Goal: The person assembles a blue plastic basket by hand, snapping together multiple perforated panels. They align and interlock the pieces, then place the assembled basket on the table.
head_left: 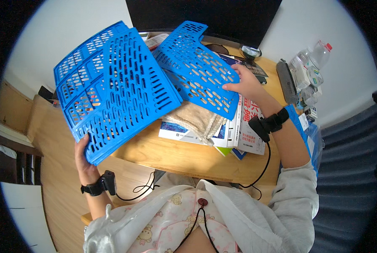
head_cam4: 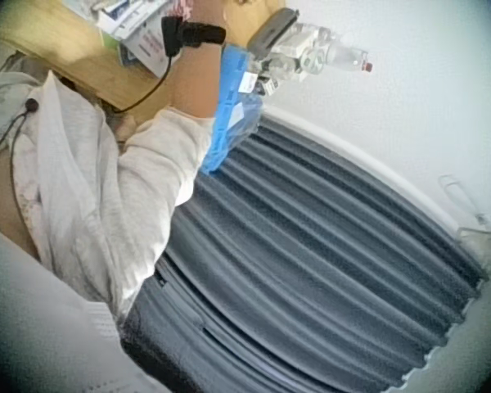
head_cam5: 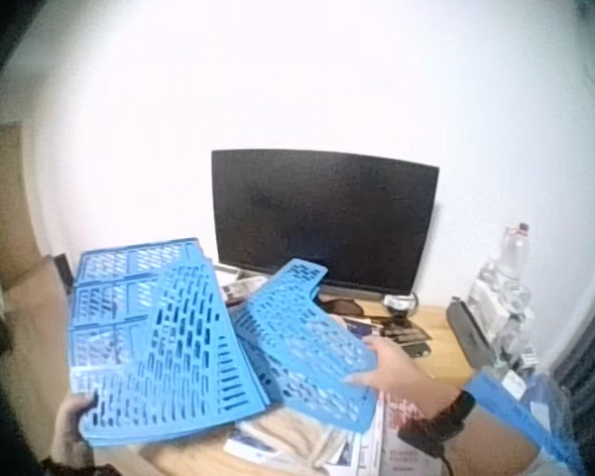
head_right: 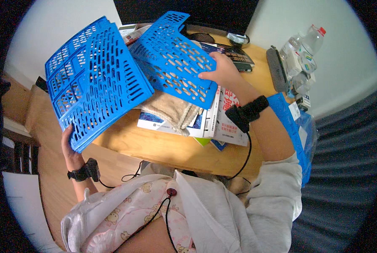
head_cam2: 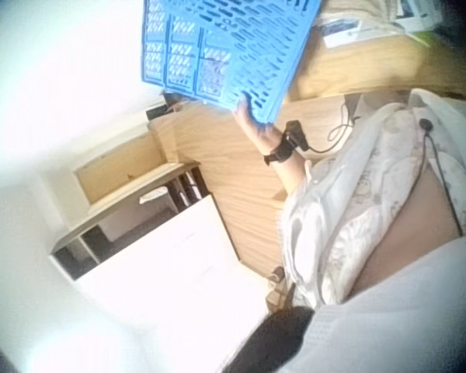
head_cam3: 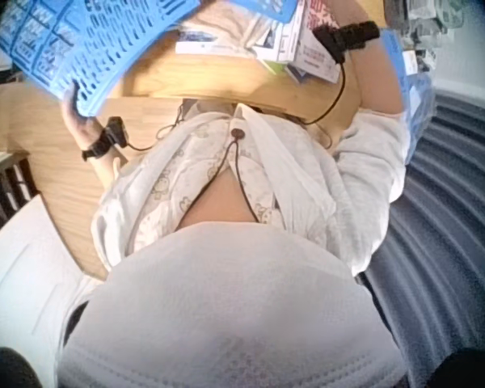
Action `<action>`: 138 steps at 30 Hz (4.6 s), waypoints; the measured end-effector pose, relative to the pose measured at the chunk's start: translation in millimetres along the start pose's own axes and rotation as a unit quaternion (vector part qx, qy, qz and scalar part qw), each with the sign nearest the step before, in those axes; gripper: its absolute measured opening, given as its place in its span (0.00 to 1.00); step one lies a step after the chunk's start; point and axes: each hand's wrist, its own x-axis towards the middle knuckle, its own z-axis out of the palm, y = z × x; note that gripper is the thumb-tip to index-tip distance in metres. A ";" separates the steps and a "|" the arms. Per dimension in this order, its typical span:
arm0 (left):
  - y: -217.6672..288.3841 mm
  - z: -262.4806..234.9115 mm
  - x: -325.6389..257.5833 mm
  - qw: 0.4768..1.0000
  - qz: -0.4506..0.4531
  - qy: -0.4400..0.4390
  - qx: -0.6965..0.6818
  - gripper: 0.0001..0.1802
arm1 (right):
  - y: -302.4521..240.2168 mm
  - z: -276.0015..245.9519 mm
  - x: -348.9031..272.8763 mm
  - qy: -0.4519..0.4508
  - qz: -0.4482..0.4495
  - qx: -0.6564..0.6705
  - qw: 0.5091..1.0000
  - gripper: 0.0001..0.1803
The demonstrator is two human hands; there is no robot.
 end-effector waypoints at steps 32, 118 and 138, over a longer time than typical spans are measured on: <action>32.8 26.6 3.2 0.957 -0.234 -0.164 -0.043 0.28 | -158.5 -54.7 52.4 -0.193 -0.065 0.211 0.956 0.17; 9.8 48.3 -1.4 0.956 -0.252 -0.144 0.043 0.31 | -147.6 28.0 47.9 -0.132 -0.421 -0.198 0.875 0.28; 2.0 51.1 -3.5 0.990 -0.119 -0.059 0.044 0.29 | 31.3 -161.4 -257.1 0.053 0.259 -0.200 0.943 0.43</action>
